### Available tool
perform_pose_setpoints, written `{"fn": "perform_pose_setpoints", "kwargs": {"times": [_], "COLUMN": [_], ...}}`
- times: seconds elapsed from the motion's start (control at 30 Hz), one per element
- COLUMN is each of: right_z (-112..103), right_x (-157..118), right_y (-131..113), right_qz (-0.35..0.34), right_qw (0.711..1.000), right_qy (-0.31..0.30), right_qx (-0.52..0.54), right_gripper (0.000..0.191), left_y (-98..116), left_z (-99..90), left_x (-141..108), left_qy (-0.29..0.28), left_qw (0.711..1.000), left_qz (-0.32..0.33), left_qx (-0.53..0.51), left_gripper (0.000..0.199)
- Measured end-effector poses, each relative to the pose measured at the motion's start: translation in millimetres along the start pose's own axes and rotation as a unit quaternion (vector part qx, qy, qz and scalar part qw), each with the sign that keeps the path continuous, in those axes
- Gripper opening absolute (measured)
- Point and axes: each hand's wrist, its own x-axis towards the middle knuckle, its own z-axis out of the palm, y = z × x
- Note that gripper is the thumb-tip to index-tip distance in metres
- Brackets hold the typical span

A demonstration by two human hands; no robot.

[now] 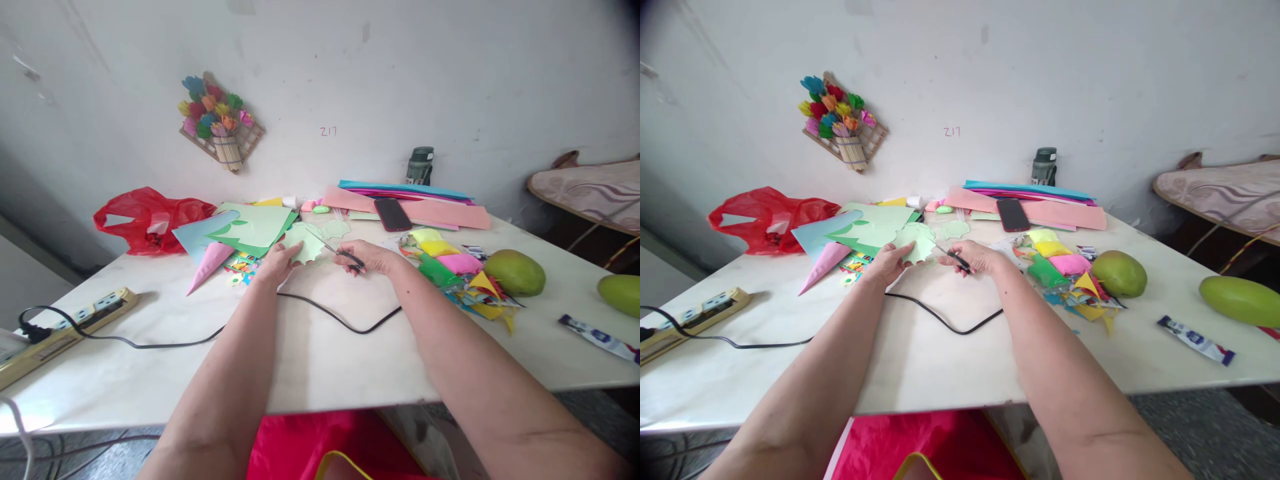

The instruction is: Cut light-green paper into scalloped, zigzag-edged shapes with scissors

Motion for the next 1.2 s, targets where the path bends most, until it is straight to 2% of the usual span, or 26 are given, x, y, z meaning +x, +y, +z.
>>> {"fn": "perform_pose_setpoints", "kwargs": {"times": [0.4,0.53,0.8,1.03,1.2], "right_z": [1.3,1.1,2.3,2.9,2.1], "right_x": [-3.3,-0.8,6.8,7.3,6.8], "right_y": [-8.3,-5.2,2.7,1.6,3.0], "right_qz": [-0.006,-0.010,-0.037,-0.018,-0.028], "right_qw": [0.999,0.999,0.996,0.998,0.997], "right_qy": [0.011,0.019,0.018,0.042,0.042], "right_qx": [0.029,0.040,0.085,0.046,0.065], "right_gripper": [0.022,0.021,0.021,0.018,0.017], "left_y": [2.9,2.4,1.7,1.4,2.6], "left_z": [1.8,1.6,1.5,1.7,3.2], "left_x": [-2.9,-2.7,-3.0,-3.1,-5.1], "left_qy": [0.000,-0.005,-0.018,0.004,0.003], "left_qw": [1.000,1.000,1.000,0.999,0.999], "left_qz": [-0.006,0.002,0.005,-0.009,-0.019], "left_qx": [0.020,0.009,-0.007,-0.032,-0.034], "left_gripper": [0.032,0.041,0.038,0.039,0.038]}}
